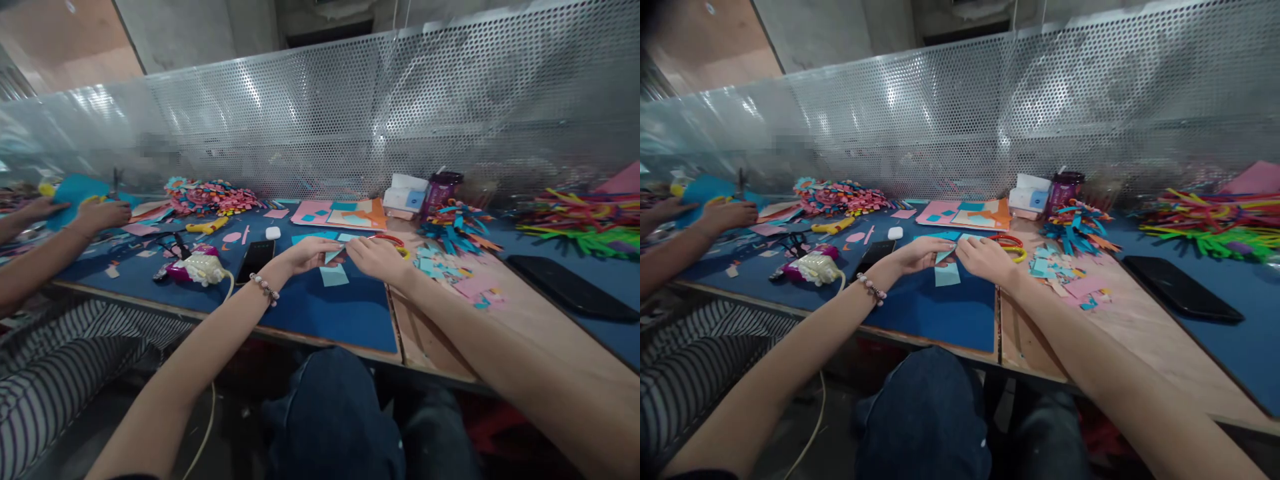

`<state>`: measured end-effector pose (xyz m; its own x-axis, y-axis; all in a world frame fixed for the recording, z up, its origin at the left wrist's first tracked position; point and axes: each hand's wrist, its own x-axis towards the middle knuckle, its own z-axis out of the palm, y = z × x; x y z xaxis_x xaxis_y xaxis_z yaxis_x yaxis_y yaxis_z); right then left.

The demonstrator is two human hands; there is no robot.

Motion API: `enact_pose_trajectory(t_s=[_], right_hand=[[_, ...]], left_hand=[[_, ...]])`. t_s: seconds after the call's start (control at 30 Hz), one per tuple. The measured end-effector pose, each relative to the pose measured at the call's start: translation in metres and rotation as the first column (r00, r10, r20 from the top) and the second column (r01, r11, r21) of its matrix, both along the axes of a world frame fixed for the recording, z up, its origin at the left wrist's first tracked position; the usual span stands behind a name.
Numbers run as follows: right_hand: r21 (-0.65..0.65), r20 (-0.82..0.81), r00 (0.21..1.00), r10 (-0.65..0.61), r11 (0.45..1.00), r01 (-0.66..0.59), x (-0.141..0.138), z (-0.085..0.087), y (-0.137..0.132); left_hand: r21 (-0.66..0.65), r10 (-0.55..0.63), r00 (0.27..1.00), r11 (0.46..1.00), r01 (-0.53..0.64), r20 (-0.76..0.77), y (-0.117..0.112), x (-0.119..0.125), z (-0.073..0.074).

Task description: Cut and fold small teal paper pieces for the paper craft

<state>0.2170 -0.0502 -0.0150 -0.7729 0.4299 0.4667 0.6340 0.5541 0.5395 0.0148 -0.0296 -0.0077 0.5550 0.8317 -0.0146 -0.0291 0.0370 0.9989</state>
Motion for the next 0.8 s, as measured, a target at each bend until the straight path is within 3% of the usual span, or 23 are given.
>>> enact_pose_trajectory(t_s=[0.13, 0.23, 0.3, 0.37, 0.47, 0.57, 0.7, 0.8], right_hand=[[-0.09, -0.163, 0.987, -0.005, 0.996, -0.01, 0.004, 0.007, 0.0], [-0.264, -0.525, 0.844, -0.104, 0.964, -0.045, 0.008, 0.011, 0.004], [-0.421, -0.683, 0.706, -0.185, 0.89, -0.175, 0.009, 0.011, 0.006], [-0.526, -0.742, 0.63, -0.228, 0.781, -0.337, 0.007, 0.009, 0.007], [-0.597, -0.766, 0.58, -0.276, 0.641, -0.483, 0.001, 0.006, 0.006], [-0.622, -0.771, 0.556, -0.31, 0.553, -0.554, -0.005, 0.006, 0.002], [-0.591, -0.802, 0.502, -0.324, 0.551, -0.589, -0.007, 0.009, -0.001], [-0.575, -0.815, 0.469, -0.34, 0.57, -0.587, -0.004, 0.01, 0.001]], left_hand=[[0.107, 0.141, 0.989, 0.984, -0.144, 0.038, 0.0, 0.0, -0.002], [0.236, 0.16, 0.986, 0.958, -0.164, 0.034, 0.001, 0.0, -0.003], [0.319, 0.151, 0.988, 0.936, -0.148, 0.016, 0.001, 0.001, -0.003], [0.386, 0.151, 0.988, 0.913, -0.131, -0.021, 0.0, 0.002, -0.003], [0.461, 0.162, 0.984, 0.881, -0.112, -0.072, -0.001, 0.003, -0.002], [0.506, 0.155, 0.984, 0.858, -0.09, -0.087, -0.003, 0.002, -0.001], [0.493, 0.145, 0.986, 0.866, -0.087, -0.08, -0.003, 0.002, 0.001], [0.389, 0.13, 0.991, 0.915, -0.105, -0.038, -0.001, 0.001, 0.003]])
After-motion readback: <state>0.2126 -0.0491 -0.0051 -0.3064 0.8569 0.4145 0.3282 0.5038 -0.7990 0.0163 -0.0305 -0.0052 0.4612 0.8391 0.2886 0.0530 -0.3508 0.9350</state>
